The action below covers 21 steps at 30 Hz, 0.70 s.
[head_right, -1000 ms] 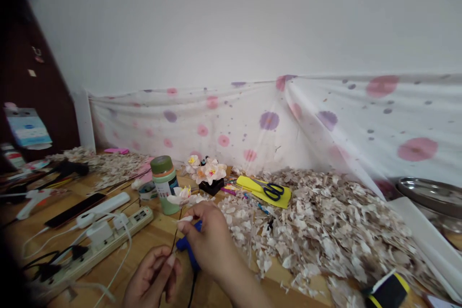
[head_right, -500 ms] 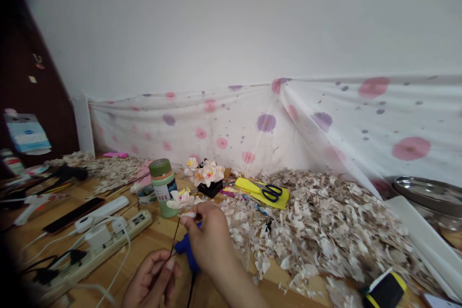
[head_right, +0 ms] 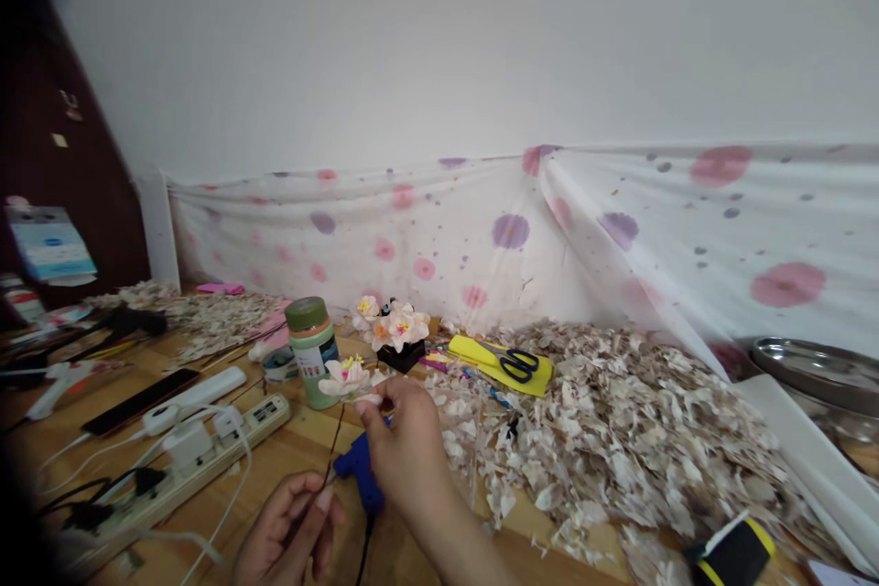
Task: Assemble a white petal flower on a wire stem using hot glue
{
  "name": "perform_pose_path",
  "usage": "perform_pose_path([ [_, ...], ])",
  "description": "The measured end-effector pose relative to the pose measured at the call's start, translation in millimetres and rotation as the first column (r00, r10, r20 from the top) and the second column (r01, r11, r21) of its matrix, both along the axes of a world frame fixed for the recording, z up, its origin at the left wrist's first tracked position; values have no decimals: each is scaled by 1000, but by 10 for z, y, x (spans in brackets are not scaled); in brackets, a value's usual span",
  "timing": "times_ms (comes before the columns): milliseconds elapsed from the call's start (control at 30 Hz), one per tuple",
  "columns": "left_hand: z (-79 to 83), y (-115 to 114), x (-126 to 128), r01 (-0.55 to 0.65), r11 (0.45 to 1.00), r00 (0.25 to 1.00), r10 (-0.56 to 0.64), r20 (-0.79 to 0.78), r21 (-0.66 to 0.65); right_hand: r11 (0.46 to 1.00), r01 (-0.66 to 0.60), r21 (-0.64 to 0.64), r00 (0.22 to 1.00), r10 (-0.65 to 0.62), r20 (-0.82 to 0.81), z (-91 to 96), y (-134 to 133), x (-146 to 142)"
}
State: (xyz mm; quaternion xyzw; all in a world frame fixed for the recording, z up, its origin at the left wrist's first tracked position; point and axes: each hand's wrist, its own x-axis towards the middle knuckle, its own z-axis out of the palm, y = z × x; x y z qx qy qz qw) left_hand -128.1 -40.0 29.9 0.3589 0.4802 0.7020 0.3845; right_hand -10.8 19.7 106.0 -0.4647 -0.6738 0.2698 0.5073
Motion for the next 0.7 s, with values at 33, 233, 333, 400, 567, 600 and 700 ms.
perform_pose_path([
  [33,-9,2,-5,4,1000,1000,-4,4,-1,1000,2,5,1000,-2,6,5,-2,1],
  [233,-73,15,-30,55,998,998,-56,34,17,1000,-5,2,1000,5,6,0,-1,3],
  [333,-73,23,-22,76,997,995,-78,61,22,1000,-11,5,1000,11,-2,0,2,7],
  [400,-57,27,-10,85,996,994,-86,73,17,1000,-7,12,1000,7,-5,10,2,11],
  [567,-32,34,0,63,998,994,-61,86,-10,999,-26,22,1000,27,-10,48,-37,23],
  [600,-38,38,-10,62,998,995,-61,78,-9,999,-39,30,999,39,-9,55,-53,26],
  [700,-81,62,-57,113,993,993,-112,29,-17,996,-67,67,998,65,25,71,-103,33],
])
